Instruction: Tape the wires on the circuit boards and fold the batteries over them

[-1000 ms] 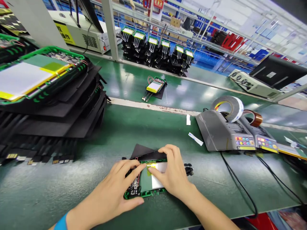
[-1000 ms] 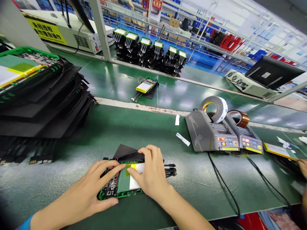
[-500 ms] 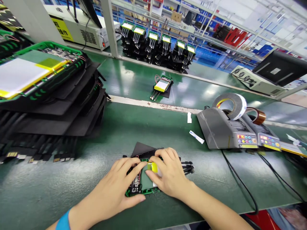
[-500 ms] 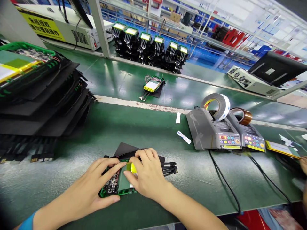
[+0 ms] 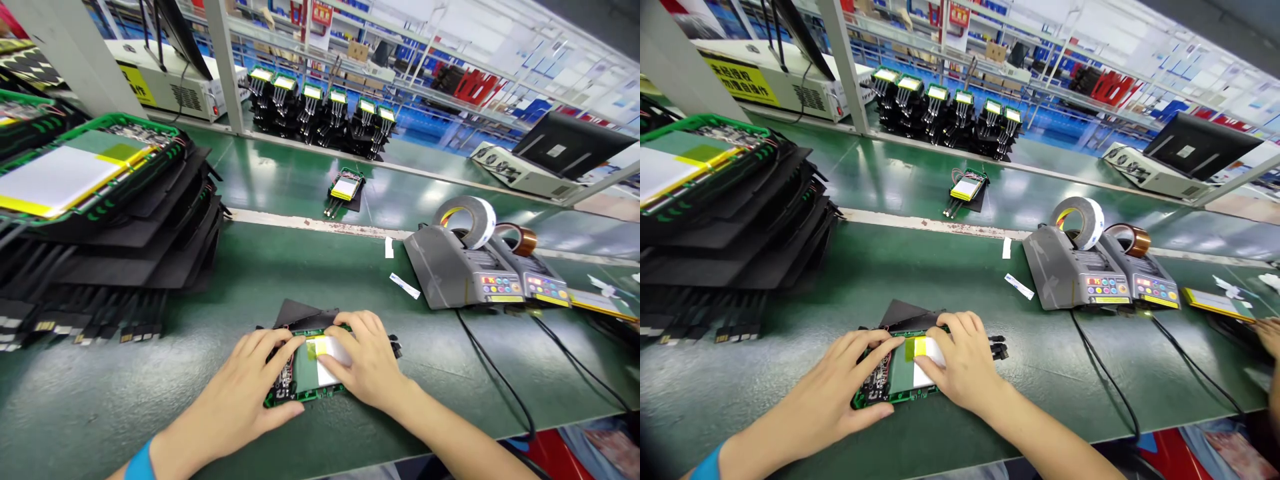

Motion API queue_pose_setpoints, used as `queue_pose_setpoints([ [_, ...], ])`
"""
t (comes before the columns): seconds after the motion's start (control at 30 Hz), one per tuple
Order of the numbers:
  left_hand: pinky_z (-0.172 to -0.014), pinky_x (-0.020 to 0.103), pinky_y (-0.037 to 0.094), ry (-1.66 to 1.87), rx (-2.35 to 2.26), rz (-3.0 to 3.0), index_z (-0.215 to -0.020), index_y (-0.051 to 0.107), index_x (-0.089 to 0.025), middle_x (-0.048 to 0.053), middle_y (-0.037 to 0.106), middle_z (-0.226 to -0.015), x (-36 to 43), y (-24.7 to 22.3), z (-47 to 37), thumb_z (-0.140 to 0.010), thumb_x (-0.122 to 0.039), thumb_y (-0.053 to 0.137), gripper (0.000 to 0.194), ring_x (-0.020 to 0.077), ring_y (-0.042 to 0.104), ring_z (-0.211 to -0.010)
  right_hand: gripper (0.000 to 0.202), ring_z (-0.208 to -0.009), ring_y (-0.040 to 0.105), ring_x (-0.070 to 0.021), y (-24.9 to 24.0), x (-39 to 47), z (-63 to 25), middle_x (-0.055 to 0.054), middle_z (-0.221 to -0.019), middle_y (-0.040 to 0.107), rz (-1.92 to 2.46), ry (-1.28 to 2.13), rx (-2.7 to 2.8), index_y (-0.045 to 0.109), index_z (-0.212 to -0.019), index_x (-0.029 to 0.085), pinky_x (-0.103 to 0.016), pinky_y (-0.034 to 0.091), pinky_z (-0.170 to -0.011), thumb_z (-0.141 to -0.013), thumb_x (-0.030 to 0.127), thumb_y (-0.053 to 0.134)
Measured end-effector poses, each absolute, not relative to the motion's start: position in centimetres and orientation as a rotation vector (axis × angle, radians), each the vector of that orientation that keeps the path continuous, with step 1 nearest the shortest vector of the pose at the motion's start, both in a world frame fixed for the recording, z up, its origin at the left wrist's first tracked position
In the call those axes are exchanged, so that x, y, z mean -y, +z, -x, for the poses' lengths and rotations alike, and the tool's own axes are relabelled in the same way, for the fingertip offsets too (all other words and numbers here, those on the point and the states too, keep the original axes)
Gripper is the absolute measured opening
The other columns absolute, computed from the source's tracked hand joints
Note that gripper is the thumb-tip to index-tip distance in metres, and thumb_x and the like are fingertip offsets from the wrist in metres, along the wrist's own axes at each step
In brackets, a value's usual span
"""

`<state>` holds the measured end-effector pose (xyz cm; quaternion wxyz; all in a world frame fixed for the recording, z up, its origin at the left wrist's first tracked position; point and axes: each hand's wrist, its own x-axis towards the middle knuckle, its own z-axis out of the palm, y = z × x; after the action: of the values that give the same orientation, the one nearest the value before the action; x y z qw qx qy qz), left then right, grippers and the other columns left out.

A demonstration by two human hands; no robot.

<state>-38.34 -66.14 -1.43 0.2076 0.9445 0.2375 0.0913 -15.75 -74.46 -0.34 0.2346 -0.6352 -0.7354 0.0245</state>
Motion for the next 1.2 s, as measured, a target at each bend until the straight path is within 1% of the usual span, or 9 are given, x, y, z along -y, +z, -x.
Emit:
queue_pose_setpoints([
  [0.1, -0.097, 0.054, 0.046, 0.262, -0.691, -2.581, -0.143, 0.029, -0.031, 0.010, 0.042, -0.135, 66.5, -1.4, 38.6, -0.079, -0.043, 0.066, 0.075, 0.0326, 0.043, -0.121, 0.025, -0.101, 0.053, -0.0228, 0.4, 74.0, 15.0, -0.008, -0.108, 0.060, 1.724, 0.307, 1.980, 0.059, -0.104, 0.020, -0.042, 0.044, -0.089, -0.085, 0.035, 0.062],
  [0.23, -0.101, 0.057, 0.043, 0.259, -0.847, -2.439, -0.148, 0.013, -0.032, 0.012, 0.027, -0.145, 67.0, -0.9, 39.4, -0.072, -0.037, 0.072, 0.096, 0.0369, 0.035, -0.130, 0.054, -0.121, 0.047, -0.0235, 1.8, 73.0, 13.5, -0.009, -0.129, 0.053, 1.709, 0.607, 1.975, 0.044, -0.129, 0.021, -0.045, 0.041, -0.103, -0.082, 0.037, 0.066],
  [0.33, -0.103, 0.057, 0.042, 0.234, -0.961, -2.306, -0.147, 0.011, -0.033, 0.010, 0.020, -0.149, 67.0, -0.5, 39.8, -0.076, -0.033, 0.066, 0.090, 0.0356, 0.033, -0.133, 0.070, -0.127, 0.042, -0.0260, 2.6, 72.0, 13.0, -0.011, -0.136, 0.049, 1.700, 0.756, 2.114, 0.041, -0.135, 0.018, -0.046, 0.038, -0.107, -0.077, 0.044, 0.069],
  [0.43, -0.108, 0.057, 0.036, 0.225, -1.043, -2.234, -0.146, 0.013, -0.036, 0.007, 0.020, -0.150, 66.8, -0.3, 39.7, -0.083, -0.037, 0.057, 0.076, 0.0323, 0.030, -0.136, 0.086, -0.126, 0.044, -0.0298, 2.8, 71.0, 13.3, -0.015, -0.135, 0.049, 1.665, 0.816, 2.276, 0.040, -0.137, 0.014, -0.047, 0.039, -0.105, -0.068, 0.051, 0.075],
  [0.63, -0.114, 0.054, 0.028, 0.132, -0.939, -2.220, -0.147, 0.008, -0.031, 0.008, 0.022, -0.150, 67.0, -0.1, 39.0, -0.075, -0.031, 0.067, 0.094, 0.0293, 0.022, -0.140, 0.107, -0.106, 0.054, -0.0329, 2.7, 68.3, 14.2, -0.016, -0.114, 0.055, 1.696, 0.819, 2.453, 0.046, -0.132, 0.009, -0.049, 0.049, -0.089, -0.045, 0.059, 0.083],
  [0.8, -0.113, 0.053, 0.030, 0.168, -0.847, -2.166, -0.147, 0.009, -0.030, 0.009, 0.025, -0.151, 66.1, 0.0, 38.8, -0.072, -0.029, 0.070, 0.097, 0.0291, 0.027, -0.138, 0.098, -0.096, 0.059, -0.0313, 2.1, 66.3, 14.1, -0.011, -0.104, 0.057, 1.761, 0.963, 2.419, 0.051, -0.125, 0.015, -0.044, 0.052, -0.077, -0.045, 0.063, 0.081],
  [0.97, -0.109, 0.047, 0.035, 0.243, -0.864, -2.103, -0.135, 0.042, -0.027, 0.006, 0.046, -0.138, 63.9, -0.6, 37.7, -0.095, -0.040, 0.038, 0.042, 0.0224, 0.042, -0.128, 0.068, -0.083, 0.059, -0.0275, 1.7, 66.4, 14.1, -0.008, -0.087, 0.057, 1.752, 0.944, 2.454, 0.062, -0.091, 0.016, -0.038, 0.052, -0.065, -0.051, 0.069, 0.074],
  [1.07, -0.105, 0.046, 0.037, 0.262, -0.868, -2.113, -0.123, 0.055, -0.028, 0.003, 0.058, -0.120, 63.2, -0.9, 36.7, -0.093, -0.040, 0.046, 0.034, 0.0224, 0.049, -0.117, 0.068, -0.081, 0.060, -0.0273, 1.8, 66.9, 14.2, -0.007, -0.086, 0.060, 1.752, 0.910, 2.442, 0.061, -0.093, 0.016, -0.036, 0.049, -0.062, -0.051, 0.068, 0.074],
  [1.2, -0.102, 0.046, 0.037, 0.259, -0.858, -2.093, -0.118, 0.058, -0.028, 0.002, 0.060, -0.112, 63.2, -1.1, 36.0, -0.088, -0.037, 0.053, 0.031, 0.0225, 0.051, -0.110, 0.074, -0.075, 0.063, -0.0269, 1.8, 67.1, 14.1, -0.007, -0.088, 0.065, 1.796, 0.947, 2.424, 0.058, -0.100, 0.017, -0.032, 0.045, -0.057, -0.051, 0.070, 0.073],
])
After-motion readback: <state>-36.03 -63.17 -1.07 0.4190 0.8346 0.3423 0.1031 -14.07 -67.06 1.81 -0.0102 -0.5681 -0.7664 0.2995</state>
